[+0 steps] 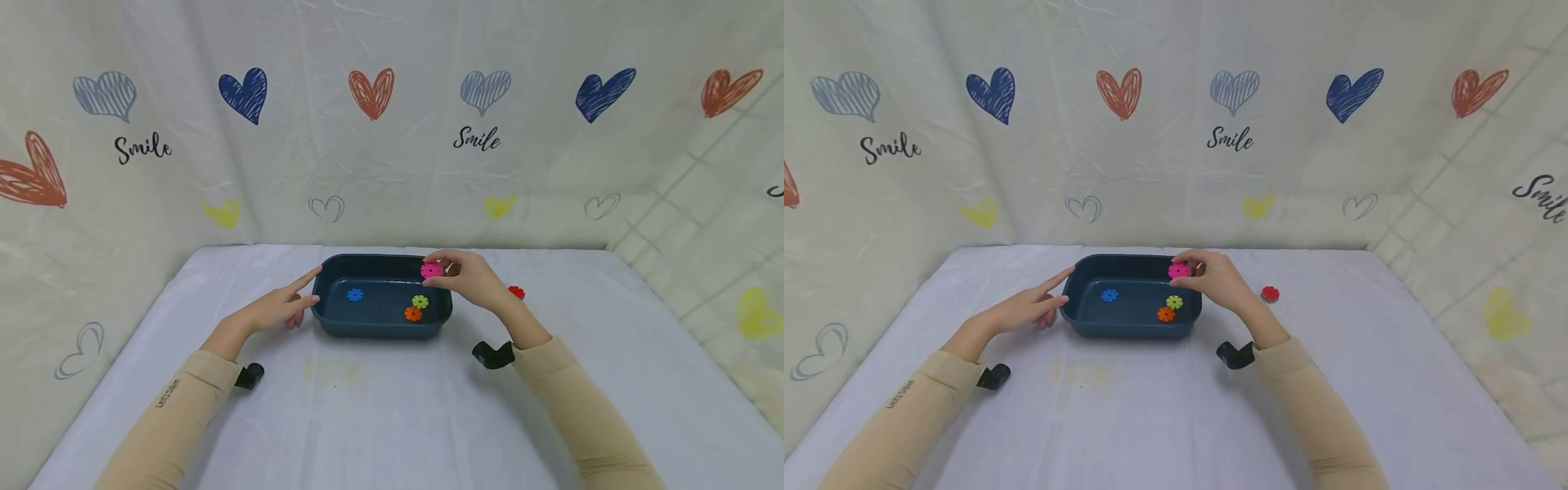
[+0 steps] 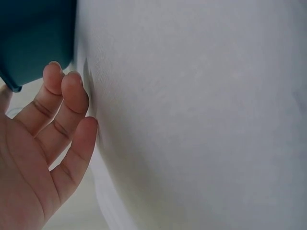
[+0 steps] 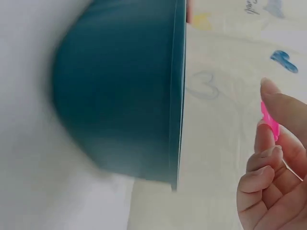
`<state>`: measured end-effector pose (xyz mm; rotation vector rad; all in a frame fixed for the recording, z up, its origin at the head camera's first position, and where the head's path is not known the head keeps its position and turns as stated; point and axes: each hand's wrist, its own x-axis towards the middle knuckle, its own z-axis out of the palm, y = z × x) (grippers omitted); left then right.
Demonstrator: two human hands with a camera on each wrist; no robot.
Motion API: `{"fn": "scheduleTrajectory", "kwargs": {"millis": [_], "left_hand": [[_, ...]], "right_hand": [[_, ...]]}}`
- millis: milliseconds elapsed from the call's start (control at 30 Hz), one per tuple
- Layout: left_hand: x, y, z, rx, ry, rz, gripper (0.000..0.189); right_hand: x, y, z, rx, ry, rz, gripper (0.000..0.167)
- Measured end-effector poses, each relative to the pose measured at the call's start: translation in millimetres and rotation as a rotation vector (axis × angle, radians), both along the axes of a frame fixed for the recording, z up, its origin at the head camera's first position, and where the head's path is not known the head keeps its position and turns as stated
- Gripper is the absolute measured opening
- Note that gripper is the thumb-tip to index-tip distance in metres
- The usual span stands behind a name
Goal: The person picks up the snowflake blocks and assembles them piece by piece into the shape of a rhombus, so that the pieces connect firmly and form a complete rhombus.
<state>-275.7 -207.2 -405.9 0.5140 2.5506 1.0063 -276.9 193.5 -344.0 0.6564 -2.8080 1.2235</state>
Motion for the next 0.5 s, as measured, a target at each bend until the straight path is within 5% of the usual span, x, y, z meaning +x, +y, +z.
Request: {"fn": "scheduleTrajectory", "kwargs": {"millis": [500], "left_hand": [[-1.3, -1.4, -0.4, 0.011, 0.0, -0.006, 0.074]], "right_hand": [[2.2, 60, -8.5, -0.064, -0.01, -0.141, 0.046]]}}
